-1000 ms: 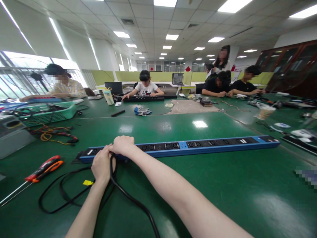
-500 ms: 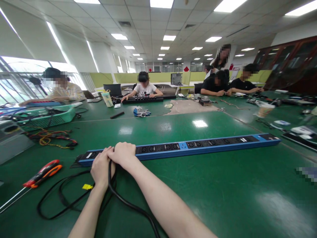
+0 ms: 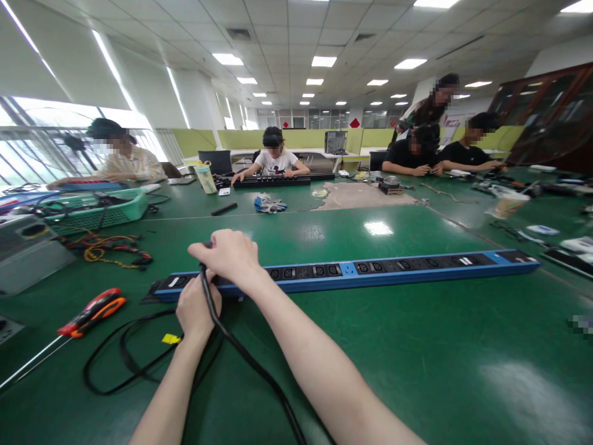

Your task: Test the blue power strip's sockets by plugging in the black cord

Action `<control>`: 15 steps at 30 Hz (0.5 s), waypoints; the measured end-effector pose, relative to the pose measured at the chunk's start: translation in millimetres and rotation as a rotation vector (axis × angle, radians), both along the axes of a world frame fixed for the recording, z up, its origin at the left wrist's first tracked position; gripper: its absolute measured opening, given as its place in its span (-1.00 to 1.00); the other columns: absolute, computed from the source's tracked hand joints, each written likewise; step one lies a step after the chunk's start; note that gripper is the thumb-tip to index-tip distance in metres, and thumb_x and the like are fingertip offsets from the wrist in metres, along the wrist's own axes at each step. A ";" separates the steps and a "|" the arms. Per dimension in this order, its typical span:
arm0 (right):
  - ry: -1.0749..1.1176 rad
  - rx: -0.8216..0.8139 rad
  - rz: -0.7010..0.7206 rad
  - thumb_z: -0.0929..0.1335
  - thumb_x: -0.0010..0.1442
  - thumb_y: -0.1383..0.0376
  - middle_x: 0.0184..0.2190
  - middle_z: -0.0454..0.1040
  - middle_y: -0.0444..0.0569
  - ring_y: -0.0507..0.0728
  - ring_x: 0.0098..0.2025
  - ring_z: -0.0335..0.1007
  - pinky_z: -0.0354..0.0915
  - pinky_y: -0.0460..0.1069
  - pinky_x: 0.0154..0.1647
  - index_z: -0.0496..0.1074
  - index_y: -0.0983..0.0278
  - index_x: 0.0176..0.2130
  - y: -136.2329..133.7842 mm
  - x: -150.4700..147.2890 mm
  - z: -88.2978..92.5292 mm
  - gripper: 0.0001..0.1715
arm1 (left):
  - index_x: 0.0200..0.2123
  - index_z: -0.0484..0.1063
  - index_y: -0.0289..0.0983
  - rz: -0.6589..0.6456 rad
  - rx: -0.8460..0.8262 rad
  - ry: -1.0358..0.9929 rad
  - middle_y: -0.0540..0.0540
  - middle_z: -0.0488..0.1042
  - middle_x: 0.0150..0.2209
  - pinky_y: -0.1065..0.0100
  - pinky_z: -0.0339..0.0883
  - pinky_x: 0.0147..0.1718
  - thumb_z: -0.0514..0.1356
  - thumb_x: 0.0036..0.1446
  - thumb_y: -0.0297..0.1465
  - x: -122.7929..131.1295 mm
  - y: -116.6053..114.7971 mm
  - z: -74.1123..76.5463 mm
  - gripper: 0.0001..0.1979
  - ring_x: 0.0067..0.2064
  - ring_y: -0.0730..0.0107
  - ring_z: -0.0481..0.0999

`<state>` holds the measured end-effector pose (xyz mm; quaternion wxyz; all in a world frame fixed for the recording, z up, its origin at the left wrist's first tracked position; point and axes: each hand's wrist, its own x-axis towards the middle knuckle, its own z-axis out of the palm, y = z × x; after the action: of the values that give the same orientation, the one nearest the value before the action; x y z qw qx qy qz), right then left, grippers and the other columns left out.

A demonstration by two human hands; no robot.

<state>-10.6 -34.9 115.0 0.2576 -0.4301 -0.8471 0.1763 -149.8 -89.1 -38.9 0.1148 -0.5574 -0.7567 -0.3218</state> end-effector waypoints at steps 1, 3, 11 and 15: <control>0.008 -0.009 -0.010 0.25 0.38 -0.22 -0.08 0.67 0.08 0.30 0.01 0.61 0.43 0.06 -0.09 0.59 0.18 -0.09 5.9 9.2 3.1 -0.38 | 0.19 0.54 -0.24 0.001 0.035 0.004 -0.27 0.59 0.15 -0.01 0.36 0.18 0.00 0.40 -0.42 2.4 -0.2 1.7 -0.56 0.19 -0.05 0.54; 0.031 -0.037 -0.056 0.27 0.39 -0.16 -0.13 0.67 0.06 0.26 -0.04 0.61 0.41 0.02 -0.11 0.56 0.20 -0.13 21.6 30.2 0.9 -0.45 | 0.19 0.56 -0.22 -0.010 0.105 0.008 -0.19 0.57 0.23 0.06 0.32 0.26 -0.01 0.40 -0.46 6.9 -0.5 3.6 -0.55 0.25 0.05 0.52; 0.102 -0.162 -0.021 0.45 0.21 0.11 -0.30 0.66 -0.03 0.11 -0.27 0.56 0.37 -0.08 -0.22 0.53 0.25 -0.16 66.6 80.2 -36.2 -0.71 | 0.21 0.58 -0.20 -0.024 0.165 -0.009 -0.13 0.54 0.28 0.11 0.21 0.38 0.01 0.36 -0.49 8.4 0.3 0.3 -0.52 0.33 0.14 0.47; 0.191 -0.216 0.188 0.39 0.26 0.24 -0.32 0.65 -0.11 0.02 -0.37 0.51 0.38 -0.14 -0.31 0.63 0.22 -0.15 63.3 73.0 -44.4 -0.79 | 0.22 0.57 -0.21 -0.026 0.162 -0.003 -0.14 0.54 0.28 0.10 0.21 0.38 0.02 0.35 -0.50 7.5 0.9 0.2 -0.51 0.33 0.13 0.47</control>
<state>62.3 28.4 70.7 0.2715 -0.3553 -0.8314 0.3298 -142.3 -88.3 -38.8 0.1542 -0.5557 -0.7209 -0.3843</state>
